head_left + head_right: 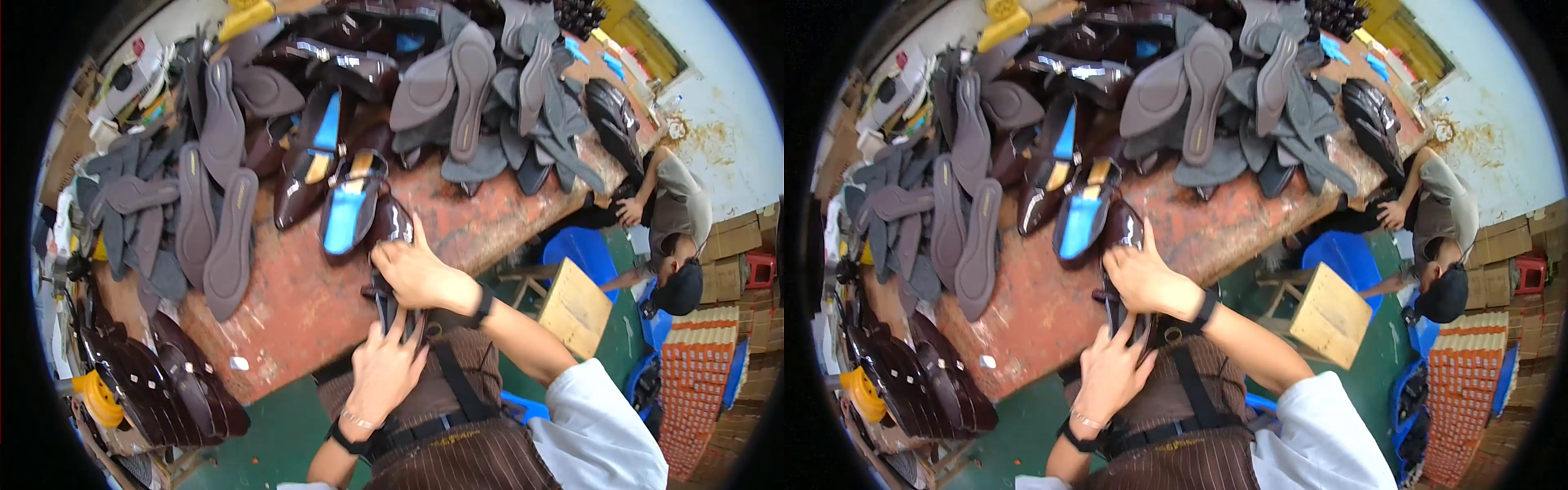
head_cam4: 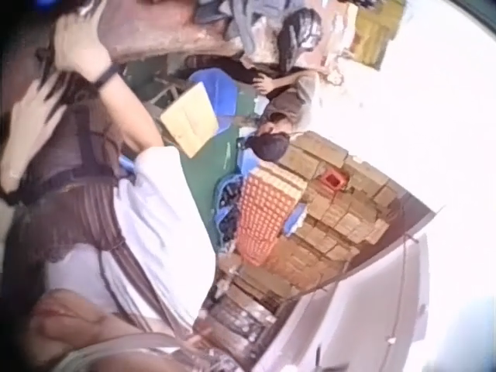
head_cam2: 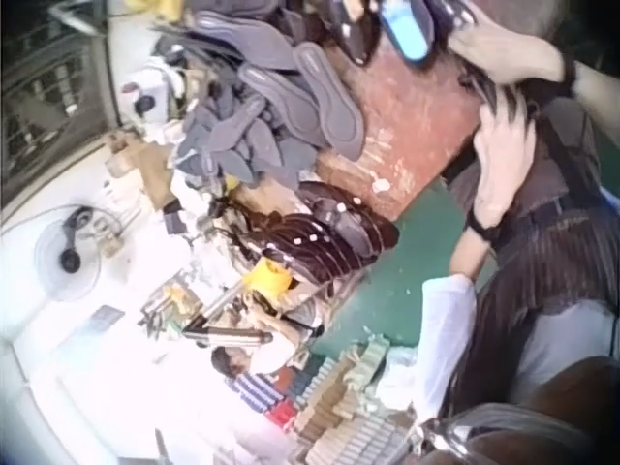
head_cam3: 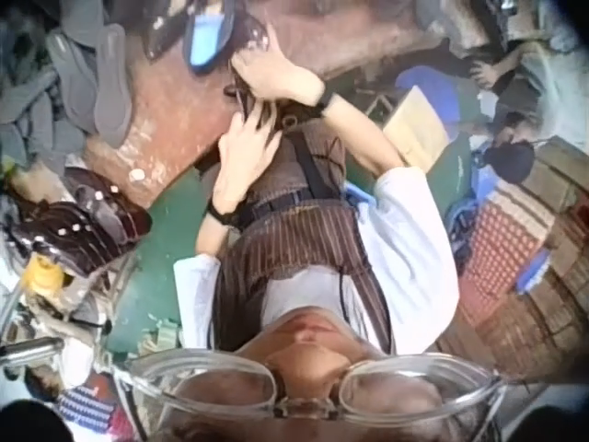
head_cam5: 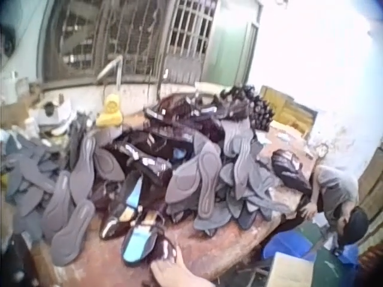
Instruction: Inserting insoles into shoes and organizing them on a factory workbench.
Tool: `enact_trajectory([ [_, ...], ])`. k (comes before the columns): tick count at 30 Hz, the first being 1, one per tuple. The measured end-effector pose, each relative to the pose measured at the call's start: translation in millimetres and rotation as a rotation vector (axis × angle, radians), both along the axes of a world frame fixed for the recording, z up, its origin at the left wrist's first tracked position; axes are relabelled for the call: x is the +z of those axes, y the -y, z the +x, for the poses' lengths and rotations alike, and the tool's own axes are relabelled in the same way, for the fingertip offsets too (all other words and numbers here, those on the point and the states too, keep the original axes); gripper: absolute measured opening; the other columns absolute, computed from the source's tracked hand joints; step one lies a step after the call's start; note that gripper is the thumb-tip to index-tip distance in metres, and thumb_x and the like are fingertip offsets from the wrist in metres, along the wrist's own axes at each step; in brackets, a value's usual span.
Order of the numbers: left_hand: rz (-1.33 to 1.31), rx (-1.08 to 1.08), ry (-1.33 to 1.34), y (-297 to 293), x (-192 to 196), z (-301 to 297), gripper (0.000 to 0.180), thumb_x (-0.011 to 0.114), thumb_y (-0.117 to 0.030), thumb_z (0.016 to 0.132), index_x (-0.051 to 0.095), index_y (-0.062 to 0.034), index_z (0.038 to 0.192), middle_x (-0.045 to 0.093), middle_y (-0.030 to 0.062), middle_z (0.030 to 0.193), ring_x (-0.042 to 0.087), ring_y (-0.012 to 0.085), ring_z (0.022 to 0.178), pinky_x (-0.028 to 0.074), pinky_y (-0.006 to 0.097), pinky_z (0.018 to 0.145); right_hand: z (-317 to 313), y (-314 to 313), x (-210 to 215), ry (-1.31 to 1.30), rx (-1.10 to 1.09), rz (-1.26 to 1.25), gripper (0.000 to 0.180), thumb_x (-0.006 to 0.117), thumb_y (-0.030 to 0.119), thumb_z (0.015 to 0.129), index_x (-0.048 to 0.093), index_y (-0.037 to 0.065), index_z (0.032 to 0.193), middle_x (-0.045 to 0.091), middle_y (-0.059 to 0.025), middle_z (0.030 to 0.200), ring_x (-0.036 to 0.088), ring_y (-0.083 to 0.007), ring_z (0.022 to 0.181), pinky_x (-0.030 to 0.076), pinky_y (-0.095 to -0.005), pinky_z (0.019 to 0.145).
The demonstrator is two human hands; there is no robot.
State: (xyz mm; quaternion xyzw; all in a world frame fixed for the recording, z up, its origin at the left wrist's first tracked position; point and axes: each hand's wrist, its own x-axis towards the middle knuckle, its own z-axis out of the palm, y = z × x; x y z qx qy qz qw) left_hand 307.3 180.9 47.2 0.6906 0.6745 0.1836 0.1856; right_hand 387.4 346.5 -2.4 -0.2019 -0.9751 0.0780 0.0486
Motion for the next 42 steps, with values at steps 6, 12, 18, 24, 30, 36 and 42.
enact_trajectory([
  [6,-0.025,0.158,0.540,107.1,76.7,-107.8,0.026,0.080,-0.018,0.071,0.075,-0.0030,0.092,0.069,0.0152,0.114,0.064,0.0320,0.093,0.051,0.039,0.083,38.4,-97.6,87.7,-0.798,-0.310,-0.542,0.019,0.062,0.011,0.090,0.073,-0.001,0.101,0.073,-0.0086,0.095,0.066,-0.0132,0.083,0.054,-0.0304,0.073],
  [12,0.407,0.631,-0.438,151.4,87.4,-116.5,0.033,0.079,-0.004,0.058,0.078,-0.0175,0.088,0.061,0.0055,0.101,0.060,0.0366,0.099,0.054,0.044,0.080,52.5,-224.7,36.1,-0.648,-0.986,-0.154,0.078,0.069,0.058,0.085,0.054,-0.001,0.133,0.067,-0.0211,0.117,0.064,-0.0291,0.108,0.049,-0.0379,0.094],
  [18,0.594,0.829,-0.596,201.8,48.2,-127.0,0.033,0.087,-0.002,0.058,0.077,-0.0136,0.087,0.054,0.0042,0.094,0.058,0.0315,0.096,0.049,0.044,0.084,73.7,-284.7,-12.8,-0.486,-0.998,0.038,0.075,0.077,0.054,0.078,0.060,0.002,0.129,0.068,-0.0096,0.098,0.065,-0.0247,0.092,0.048,-0.0365,0.089],
  [24,0.678,0.907,-0.601,218.8,23.7,-137.9,0.038,0.083,0.007,0.058,0.063,-0.0101,0.085,0.054,0.0060,0.095,0.063,0.0412,0.103,0.055,0.047,0.084,66.4,-289.1,-20.6,-0.603,-0.922,-0.060,0.070,0.079,0.046,0.081,0.061,-0.005,0.126,0.065,-0.0054,0.095,0.062,-0.0135,0.083,0.050,-0.0257,0.076],
  [30,0.680,0.959,-0.631,223.3,13.9,-151.7,0.054,0.093,-0.002,0.061,0.046,-0.0113,0.087,0.049,0.0059,0.097,0.055,0.0262,0.089,0.050,0.042,0.084,55.4,-284.4,-5.4,-0.527,-0.883,-0.163,0.053,0.077,0.040,0.086,0.067,0.001,0.120,0.068,-0.0017,0.096,0.062,-0.0093,0.082,0.047,-0.0211,0.071],
  [36,0.670,0.924,-0.608,226.1,6.3,-158.4,0.059,0.093,-0.003,0.061,0.043,-0.0120,0.092,0.048,0.0061,0.098,0.052,0.0248,0.089,0.049,0.041,0.086,40.6,-294.5,-17.9,-0.545,-0.822,-0.137,0.063,0.077,0.047,0.083,0.063,0.002,0.126,0.069,-0.0065,0.102,0.064,-0.0131,0.091,0.050,-0.0271,0.081],
  [42,0.662,0.818,-0.488,223.0,-2.9,-170.2,0.089,0.088,0.004,0.066,0.025,-0.0123,0.126,0.055,0.0158,0.111,0.059,0.0270,0.094,0.049,0.039,0.084,22.6,-286.7,-15.0,-0.325,-0.882,0.083,0.089,0.076,0.063,0.075,0.054,0.002,0.135,0.068,-0.0141,0.114,0.065,-0.0249,0.105,0.048,-0.0347,0.094],
])
